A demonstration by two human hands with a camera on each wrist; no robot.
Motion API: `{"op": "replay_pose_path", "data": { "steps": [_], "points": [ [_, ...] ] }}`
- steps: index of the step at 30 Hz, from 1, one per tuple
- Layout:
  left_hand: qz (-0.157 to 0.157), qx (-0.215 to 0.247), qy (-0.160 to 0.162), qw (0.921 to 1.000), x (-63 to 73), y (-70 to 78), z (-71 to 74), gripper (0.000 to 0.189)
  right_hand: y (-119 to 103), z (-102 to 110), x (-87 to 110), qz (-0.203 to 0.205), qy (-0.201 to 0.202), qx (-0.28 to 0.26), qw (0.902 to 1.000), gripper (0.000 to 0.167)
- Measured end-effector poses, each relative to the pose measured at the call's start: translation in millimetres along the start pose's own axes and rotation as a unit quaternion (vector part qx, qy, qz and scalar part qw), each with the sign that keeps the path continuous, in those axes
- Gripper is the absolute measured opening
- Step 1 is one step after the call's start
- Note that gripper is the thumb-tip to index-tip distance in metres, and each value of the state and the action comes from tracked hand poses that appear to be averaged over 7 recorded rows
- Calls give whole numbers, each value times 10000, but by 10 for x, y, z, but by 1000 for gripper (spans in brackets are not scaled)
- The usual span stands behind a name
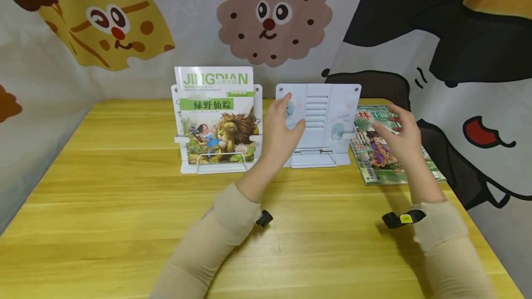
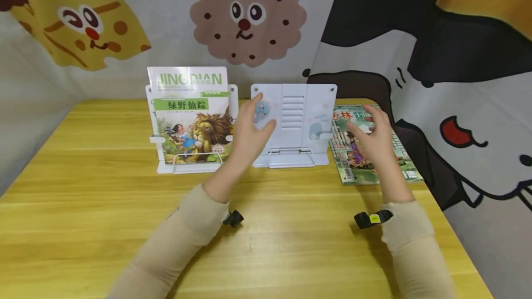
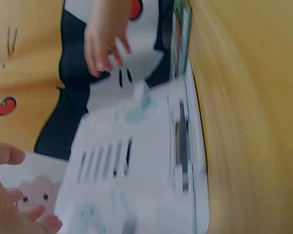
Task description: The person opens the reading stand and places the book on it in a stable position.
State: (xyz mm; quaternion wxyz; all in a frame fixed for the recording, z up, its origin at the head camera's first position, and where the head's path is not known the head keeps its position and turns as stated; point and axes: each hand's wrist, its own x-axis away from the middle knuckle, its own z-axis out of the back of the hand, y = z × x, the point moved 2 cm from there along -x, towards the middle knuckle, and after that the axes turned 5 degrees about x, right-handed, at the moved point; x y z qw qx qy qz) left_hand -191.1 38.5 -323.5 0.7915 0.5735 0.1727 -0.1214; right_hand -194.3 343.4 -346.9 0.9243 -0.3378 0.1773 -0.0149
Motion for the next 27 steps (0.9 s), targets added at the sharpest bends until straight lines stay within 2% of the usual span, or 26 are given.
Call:
{"op": "replay_pose_path", "data": {
  "steps": [5,8,10,12,14,19,24,27],
  "points": [
    [88,818,-215,9964,202,24,-209,54,297,138,158,-162,-667,442,9967,67],
    [128,1162,-212,9929,290,1,-381,45,470,225,207,-261,-860,563,9944,69],
    [273,1332,-255,9904,345,-20,-521,40,602,287,229,-495,-882,619,9929,71],
    [553,1510,-384,9862,401,-47,-677,37,741,347,252,-762,-940,525,9913,74],
    [962,1648,-607,9797,464,-75,-839,37,890,401,280,-1043,-962,457,9888,78],
    [1850,1922,-1111,9573,604,-142,-1204,40,1222,498,381,-1445,-1043,364,9833,80],
    [2342,1880,-1215,9461,737,-239,-1468,47,1401,497,469,-1563,-1120,349,9807,81],
    [2485,1855,-1257,9423,795,-255,-1558,53,1445,499,491,-1584,-1051,405,9809,81]
  ]
}}
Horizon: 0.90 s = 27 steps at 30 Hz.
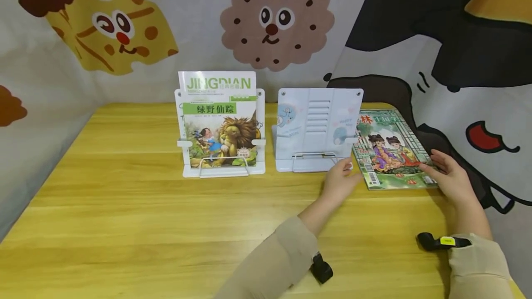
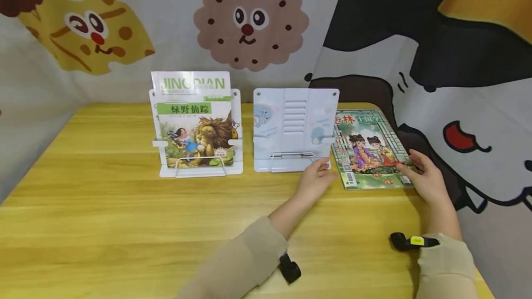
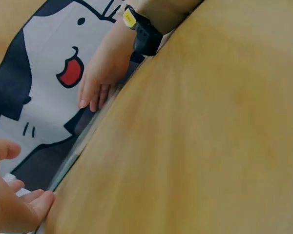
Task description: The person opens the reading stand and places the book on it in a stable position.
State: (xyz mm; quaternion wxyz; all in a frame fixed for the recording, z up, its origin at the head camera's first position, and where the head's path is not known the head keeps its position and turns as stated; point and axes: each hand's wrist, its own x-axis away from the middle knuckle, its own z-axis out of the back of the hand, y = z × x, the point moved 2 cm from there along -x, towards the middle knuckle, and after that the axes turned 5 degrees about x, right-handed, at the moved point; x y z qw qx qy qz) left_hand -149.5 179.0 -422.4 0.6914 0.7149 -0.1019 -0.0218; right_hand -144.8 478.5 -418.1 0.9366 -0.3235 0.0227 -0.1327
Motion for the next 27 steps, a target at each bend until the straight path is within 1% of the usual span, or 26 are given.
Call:
{"op": "replay_pose_path", "data": {
  "steps": [3,7,12,16,22,27],
  "points": [
    [158,24,-62,9999,38,-5,-64,57,49,11,2,-46,60,73,9999,80],
    [247,-22,-152,9996,71,-5,-127,61,127,21,-25,-67,67,225,9997,81],
    [96,-198,-357,9991,75,-35,-204,66,209,26,-42,-244,-253,539,9979,89],
    [84,-201,-497,9985,80,-32,-244,70,226,39,-52,-471,-450,612,9960,94],
    [229,8,-630,9977,88,-44,-285,75,231,63,-59,-624,-547,731,9939,97],
    [355,378,-759,9958,90,-65,-332,76,239,87,-42,-610,-629,654,9940,97]
  ]
}}
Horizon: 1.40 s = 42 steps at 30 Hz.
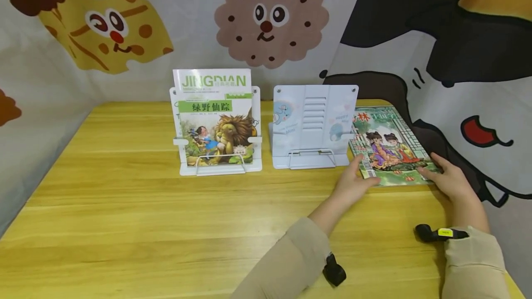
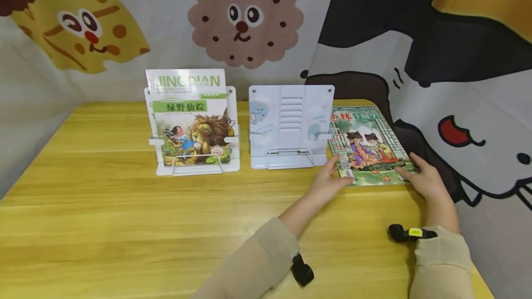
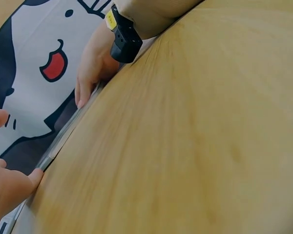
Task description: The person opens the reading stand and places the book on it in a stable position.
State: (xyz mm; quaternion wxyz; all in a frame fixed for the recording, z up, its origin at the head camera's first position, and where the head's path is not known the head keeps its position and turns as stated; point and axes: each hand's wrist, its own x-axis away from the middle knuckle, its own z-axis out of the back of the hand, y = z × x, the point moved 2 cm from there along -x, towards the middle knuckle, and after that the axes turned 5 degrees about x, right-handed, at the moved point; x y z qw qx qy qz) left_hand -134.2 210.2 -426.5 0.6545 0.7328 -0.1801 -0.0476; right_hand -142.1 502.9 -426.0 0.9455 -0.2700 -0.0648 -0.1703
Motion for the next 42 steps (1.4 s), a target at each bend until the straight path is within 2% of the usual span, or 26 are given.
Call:
{"op": "replay_pose_path", "data": {
  "steps": [6,14,18,23,27,32,36,42],
  "points": [
    [134,361,52,9992,-12,10,-12,77,17,3,-4,199,-128,-137,9996,94],
    [306,293,-91,9991,2,-18,-44,75,175,63,64,144,-214,-91,9996,99],
    [235,272,-122,9993,12,-41,-62,71,241,105,121,236,-216,46,9995,102],
    [154,249,-323,9990,26,-63,-81,68,290,188,195,482,-359,236,9979,102],
    [285,378,-321,9984,13,-82,-82,72,270,201,208,730,-667,-101,9951,104],
    [342,295,-387,9982,0,-102,-105,79,246,172,229,905,-1145,-506,9880,104],
    [483,562,-523,9959,15,-98,-124,86,252,134,250,1056,-1432,-794,9808,102],
    [565,739,-667,9934,16,-111,-116,94,303,116,256,1250,-1405,-1156,9753,98]
  ]
}}
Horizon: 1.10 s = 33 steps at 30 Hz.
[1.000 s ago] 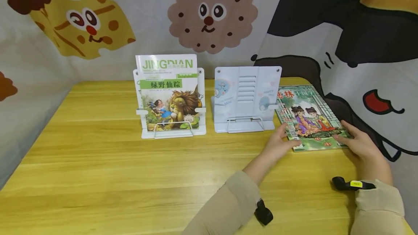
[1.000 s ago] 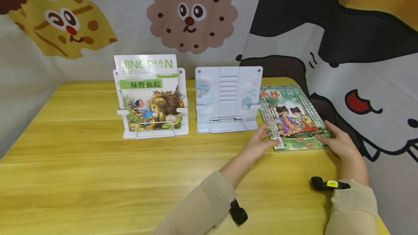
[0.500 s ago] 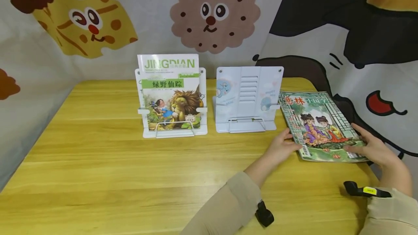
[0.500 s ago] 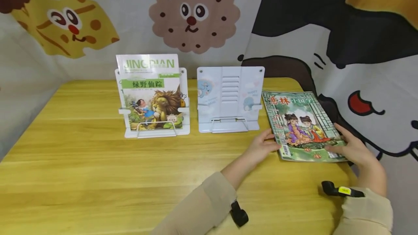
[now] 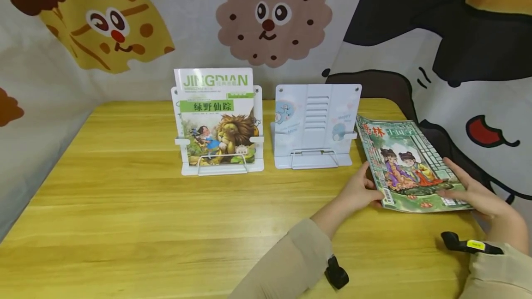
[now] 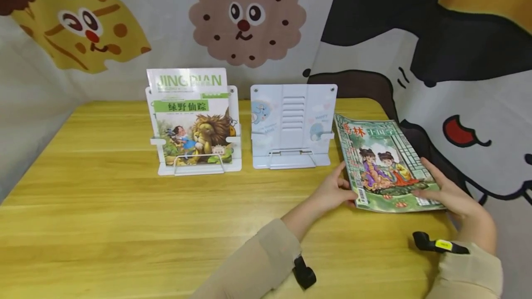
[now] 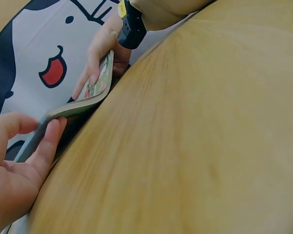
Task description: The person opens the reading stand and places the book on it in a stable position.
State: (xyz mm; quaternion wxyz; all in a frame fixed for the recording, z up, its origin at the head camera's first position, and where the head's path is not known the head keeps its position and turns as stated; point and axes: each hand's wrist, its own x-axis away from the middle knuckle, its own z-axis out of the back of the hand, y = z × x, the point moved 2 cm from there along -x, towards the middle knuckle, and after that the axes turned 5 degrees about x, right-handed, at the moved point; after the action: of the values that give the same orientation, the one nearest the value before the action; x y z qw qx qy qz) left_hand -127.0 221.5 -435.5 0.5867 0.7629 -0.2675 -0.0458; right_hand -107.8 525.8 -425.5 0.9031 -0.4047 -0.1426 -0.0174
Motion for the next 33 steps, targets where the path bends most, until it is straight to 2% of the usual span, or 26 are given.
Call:
{"op": "replay_pose_path", "data": {
  "steps": [7,10,13,18,21,24,28,33],
  "points": [
    [69,206,-397,9990,0,-14,8,95,67,18,39,391,208,-383,9983,99],
    [197,273,-346,9988,1,-15,-5,95,79,19,59,534,348,-628,9960,102],
    [250,188,-253,9992,8,-12,-24,95,78,20,76,700,486,-634,9943,104],
    [46,-250,-262,9993,37,7,-43,100,64,42,118,932,718,-636,9910,104],
    [-173,-402,-266,9987,49,22,-42,104,39,70,148,974,924,-912,9867,101],
    [-368,-470,-274,9978,47,28,-39,107,9,99,194,1073,1131,-1488,9765,99],
    [-584,-417,-423,9965,52,41,-38,107,-21,123,249,1458,1150,-2282,9557,98],
    [-998,-498,-775,9907,103,99,-41,107,-41,123,271,1837,1096,-2628,9408,97]
  ]
}}
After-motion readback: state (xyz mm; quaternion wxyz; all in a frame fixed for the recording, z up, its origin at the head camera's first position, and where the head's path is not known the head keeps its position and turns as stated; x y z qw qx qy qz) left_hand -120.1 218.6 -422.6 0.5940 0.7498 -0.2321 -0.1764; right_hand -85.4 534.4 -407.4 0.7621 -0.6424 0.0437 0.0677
